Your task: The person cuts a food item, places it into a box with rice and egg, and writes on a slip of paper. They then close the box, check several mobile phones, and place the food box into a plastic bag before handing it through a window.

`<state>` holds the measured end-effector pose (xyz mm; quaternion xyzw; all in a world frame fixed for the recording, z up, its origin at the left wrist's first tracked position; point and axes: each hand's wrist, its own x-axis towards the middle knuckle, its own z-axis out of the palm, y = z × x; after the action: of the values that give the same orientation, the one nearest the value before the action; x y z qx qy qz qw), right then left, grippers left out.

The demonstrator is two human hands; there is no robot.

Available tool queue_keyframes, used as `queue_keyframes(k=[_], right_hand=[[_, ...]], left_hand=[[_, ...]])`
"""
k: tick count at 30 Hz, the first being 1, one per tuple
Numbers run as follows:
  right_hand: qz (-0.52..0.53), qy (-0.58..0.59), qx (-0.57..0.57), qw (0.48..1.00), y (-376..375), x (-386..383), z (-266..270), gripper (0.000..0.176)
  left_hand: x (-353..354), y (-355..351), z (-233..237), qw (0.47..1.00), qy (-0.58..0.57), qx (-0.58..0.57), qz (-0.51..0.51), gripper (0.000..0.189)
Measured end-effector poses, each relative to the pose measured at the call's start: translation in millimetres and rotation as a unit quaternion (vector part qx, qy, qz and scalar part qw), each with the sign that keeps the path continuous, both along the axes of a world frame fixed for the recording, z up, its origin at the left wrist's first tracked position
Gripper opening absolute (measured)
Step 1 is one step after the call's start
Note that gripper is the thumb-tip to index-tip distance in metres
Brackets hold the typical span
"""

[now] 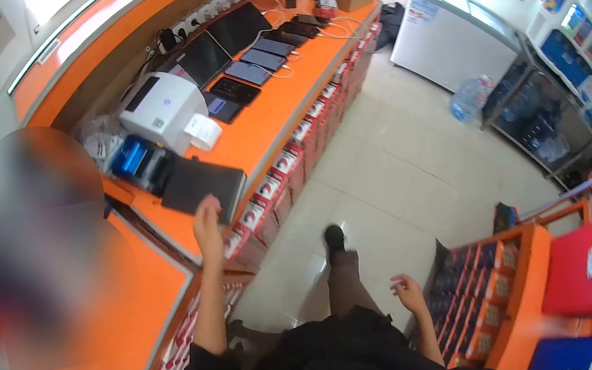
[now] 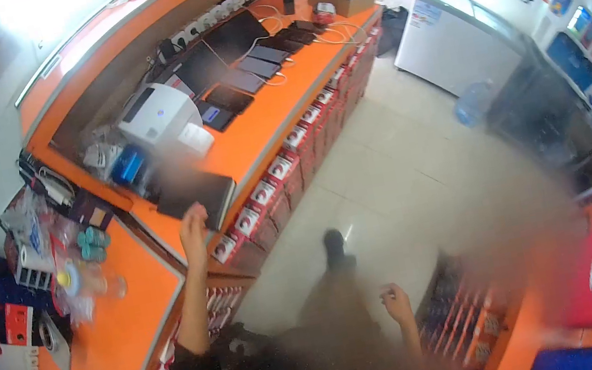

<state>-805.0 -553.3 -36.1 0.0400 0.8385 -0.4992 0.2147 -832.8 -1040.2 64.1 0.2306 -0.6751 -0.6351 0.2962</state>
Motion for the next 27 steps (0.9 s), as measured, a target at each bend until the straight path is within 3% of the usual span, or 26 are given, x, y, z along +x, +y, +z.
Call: queue_keyframes(k=[2, 3, 4, 5, 8, 9, 10, 12, 13, 15, 16, 18, 19, 21, 22, 24, 25, 27], right_hand=[[0.079, 0.121, -0.033, 0.989, -57.0, -91.2, -11.6, 0.016], [0.107, 0.152, -0.039, 0.982, -91.8, -143.7, -12.5, 0.016], [0.138, 0.183, -0.043, 0.972, -129.2, -199.8, -7.4, 0.016], [0.169, 0.177, -0.068, 0.967, -167.5, -252.7, 16.0, 0.016], [0.254, 0.237, -0.126, 0.929, -279.6, -388.9, 85.9, 0.015], [0.259, 0.225, -0.157, 0.926, -314.0, -426.1, 105.7, 0.015], [0.264, 0.210, -0.187, 0.923, -346.4, -457.9, 120.9, 0.014], [0.305, 0.217, -0.164, 0.912, -403.2, -512.1, 135.9, 0.015], [0.323, 0.205, -0.165, 0.909, -430.2, -533.1, 137.1, 0.015], [0.372, 0.287, -0.110, 0.876, -472.9, -556.2, 130.5, 0.014], [0.396, 0.245, -0.092, 0.880, -489.1, -550.3, 148.9, 0.015], [0.535, 0.349, -0.029, 0.769, -516.7, -548.8, 106.6, 0.024], [0.543, 0.341, -0.035, 0.767, -523.9, -540.9, 94.0, 0.024], [0.590, 0.463, -0.007, 0.662, -528.7, -520.5, 76.8, 0.036], [0.592, 0.461, -0.010, 0.662, -530.4, -514.5, 71.1, 0.036], [0.608, 0.398, 0.027, 0.686, -528.3, -512.5, 61.8, 0.042], [0.602, 0.394, -0.007, 0.695, -524.2, -516.1, 70.2, 0.044], [0.579, 0.359, -0.019, 0.732, -515.3, -533.5, 79.4, 0.044]], left_hand=[[-87.9, -43.3, 17.7, 0.992, 0.030, -0.062, 0.106, 0.039], [-128.4, -94.5, -21.2, 0.994, -0.007, -0.022, 0.106, 0.045], [-153.6, -119.3, -13.4, 0.994, -0.068, 0.082, -0.002, 0.054], [-179.3, -135.7, -33.7, 0.985, -0.052, 0.158, 0.043, 0.057], [-232.7, -141.4, -43.0, 0.956, -0.008, 0.195, 0.221, 0.067], [-240.1, -162.1, -86.0, 0.951, 0.037, 0.180, 0.249, 0.078], [-250.6, -150.8, -80.8, 0.934, -0.001, 0.092, 0.344, 0.049], [-237.6, -152.5, -41.9, 0.924, -0.203, 0.095, 0.312, 0.040], [-241.4, -148.3, -13.2, 0.915, -0.210, 0.103, 0.329, 0.040], [-262.6, -127.4, 50.8, 0.871, -0.384, -0.130, 0.279, 0.035], [-271.0, -117.8, 80.5, 0.863, -0.398, -0.120, 0.288, 0.035], [-287.5, -110.1, 133.7, 0.883, -0.376, -0.118, 0.256, 0.032], [-285.7, -108.1, 150.7, 0.891, -0.333, -0.097, 0.292, 0.031], [-274.0, -106.0, 180.2, 0.884, -0.301, -0.045, 0.355, 0.029], [-255.2, -109.7, 188.5, 0.871, -0.311, -0.011, 0.382, 0.029], [-184.0, -130.7, 141.5, 0.859, -0.110, -0.026, 0.500, 0.031], [-164.1, -153.4, 117.6, 0.816, -0.138, -0.112, 0.551, 0.033], [-108.5, -209.0, 110.7, 0.790, -0.043, -0.085, 0.605, 0.035]])
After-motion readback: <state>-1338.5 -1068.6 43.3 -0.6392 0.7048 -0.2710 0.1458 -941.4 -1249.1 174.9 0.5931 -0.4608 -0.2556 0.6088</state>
